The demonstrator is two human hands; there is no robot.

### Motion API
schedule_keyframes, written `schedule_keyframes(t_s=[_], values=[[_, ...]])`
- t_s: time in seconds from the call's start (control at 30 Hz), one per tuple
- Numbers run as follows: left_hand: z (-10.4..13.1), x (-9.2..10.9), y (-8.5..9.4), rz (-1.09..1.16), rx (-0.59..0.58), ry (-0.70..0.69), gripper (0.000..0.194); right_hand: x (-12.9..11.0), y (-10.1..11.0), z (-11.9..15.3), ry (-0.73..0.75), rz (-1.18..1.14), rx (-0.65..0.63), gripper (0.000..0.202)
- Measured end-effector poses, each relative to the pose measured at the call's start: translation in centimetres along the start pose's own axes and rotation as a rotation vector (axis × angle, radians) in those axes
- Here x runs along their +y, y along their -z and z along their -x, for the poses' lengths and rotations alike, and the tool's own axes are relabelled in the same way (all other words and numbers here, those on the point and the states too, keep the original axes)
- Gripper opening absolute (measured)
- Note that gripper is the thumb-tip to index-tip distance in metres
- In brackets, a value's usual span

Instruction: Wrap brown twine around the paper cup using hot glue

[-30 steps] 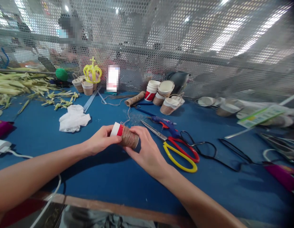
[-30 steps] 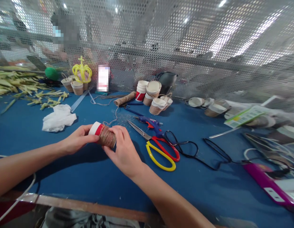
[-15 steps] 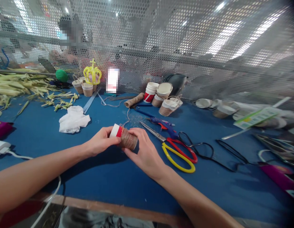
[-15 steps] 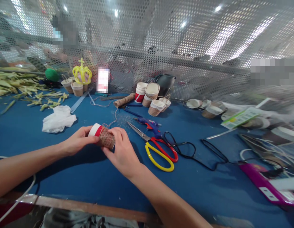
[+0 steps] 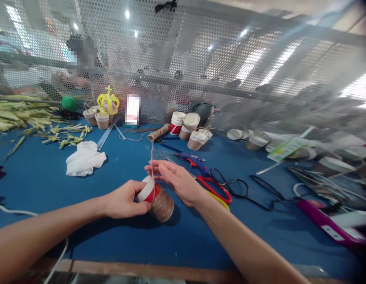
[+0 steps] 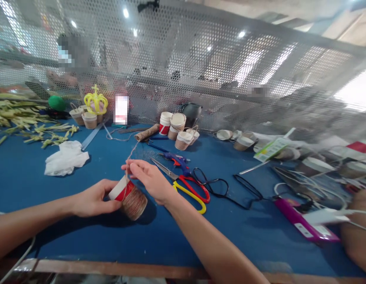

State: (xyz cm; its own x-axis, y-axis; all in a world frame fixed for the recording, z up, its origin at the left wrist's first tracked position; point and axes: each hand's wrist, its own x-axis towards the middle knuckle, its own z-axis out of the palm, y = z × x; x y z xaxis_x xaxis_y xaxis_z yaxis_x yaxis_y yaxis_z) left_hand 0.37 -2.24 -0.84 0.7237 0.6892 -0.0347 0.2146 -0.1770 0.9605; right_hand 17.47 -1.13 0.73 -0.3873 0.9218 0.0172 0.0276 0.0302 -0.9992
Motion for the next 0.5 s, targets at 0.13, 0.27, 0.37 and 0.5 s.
schedule_keyframes(t_s=[0.13, 0.27, 0.37, 0.5], values=[[0.0, 0.0, -0.2, 0.071, -0.05, 0.02, 0.009, -2.0, -1.2, -1.3, -0.035, 0.067, -0.011, 0.023], [-0.1, -0.5, -0.5, 0.105, -0.07, 0.026, 0.011, -2.8, -2.9, -3.6, -0.08, 0.198, -0.065, 0.009], [-0.1, -0.6, -0.6, 0.15, -0.076, 0.024, 0.013, -2.6, -3.7, -5.8, -0.057, 0.3, -0.058, 0.006], [0.0, -0.5, -0.6, 0.162, -0.076, 0.006, 0.012, -2.4, -4.1, -8.7, -0.013, 0.442, -0.102, 0.009]])
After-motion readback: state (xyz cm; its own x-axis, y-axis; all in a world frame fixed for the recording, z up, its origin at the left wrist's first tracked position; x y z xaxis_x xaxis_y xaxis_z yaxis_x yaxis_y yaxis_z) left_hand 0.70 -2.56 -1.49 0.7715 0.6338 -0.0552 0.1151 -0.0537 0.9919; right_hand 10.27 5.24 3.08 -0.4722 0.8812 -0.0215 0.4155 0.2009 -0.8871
